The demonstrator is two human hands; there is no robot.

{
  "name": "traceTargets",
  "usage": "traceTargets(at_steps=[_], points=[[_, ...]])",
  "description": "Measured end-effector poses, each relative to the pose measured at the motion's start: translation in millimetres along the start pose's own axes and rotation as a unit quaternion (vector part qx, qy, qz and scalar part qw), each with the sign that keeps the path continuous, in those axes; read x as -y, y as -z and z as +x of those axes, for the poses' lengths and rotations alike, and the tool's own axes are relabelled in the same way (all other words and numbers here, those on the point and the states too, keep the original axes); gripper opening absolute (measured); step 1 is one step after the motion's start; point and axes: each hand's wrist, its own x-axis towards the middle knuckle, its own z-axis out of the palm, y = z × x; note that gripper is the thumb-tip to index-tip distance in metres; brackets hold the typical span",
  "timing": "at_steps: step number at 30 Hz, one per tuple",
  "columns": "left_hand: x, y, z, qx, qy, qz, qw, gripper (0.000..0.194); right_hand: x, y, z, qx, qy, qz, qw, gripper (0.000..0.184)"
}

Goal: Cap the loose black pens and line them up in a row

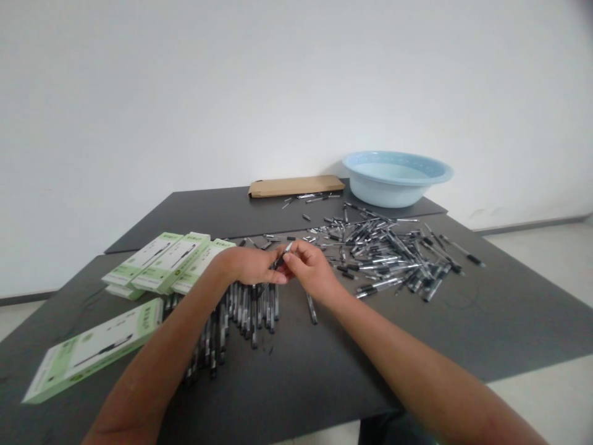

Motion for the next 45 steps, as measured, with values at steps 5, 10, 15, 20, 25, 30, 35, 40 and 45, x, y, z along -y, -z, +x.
traceTargets(at_steps=[5, 10, 15, 20, 25, 30, 35, 40, 45], points=[[-1, 1.9, 5, 0.007, -0.051, -0.022, 0.998, 0.037, -4, -12, -6, -0.02, 0.087, 0.053, 0.995, 0.017], [5, 5.0, -1, 0.003, -0.05, -0.025, 0.998, 0.042, -1, -9, -10, -0.009, 0.074, 0.091, 0.993, 0.022], [9, 7.1, -7, 0.023, -0.019, -0.014, 0.999, 0.064, 0, 3, -9, -0.021, 0.033, 0.117, 0.992, 0.027], [12, 3.8, -4, 0.024, -0.031, -0.004, 0.999, 0.077, 2, 15, -7, -0.031, 0.061, 0.134, 0.989, 0.034], [10, 7.3, -5, 0.035, -0.039, 0.003, 0.999, 0.073, 4, 17, -9, -0.024, 0.064, 0.189, 0.98, 0.022], [7, 10.9, -7, 0.047, -0.047, -0.004, 0.998, 0.058, 10, 13, -11, -0.012, 0.086, 0.201, 0.976, 0.015], [8, 8.8, -5, 0.06, -0.044, -0.029, 0.997, 0.045, 14, 11, -12, -0.032, 0.086, 0.226, 0.97, 0.015], [8, 8.8, -4, 0.074, -0.046, -0.06, 0.994, 0.039, 16, 10, -12, -0.012, 0.093, 0.208, 0.974, 0.015], [4, 8.6, -5, 0.067, -0.04, 0.006, 0.997, 0.036, 13, 5, -15, 0.008, 0.069, 0.151, 0.986, 0.018]])
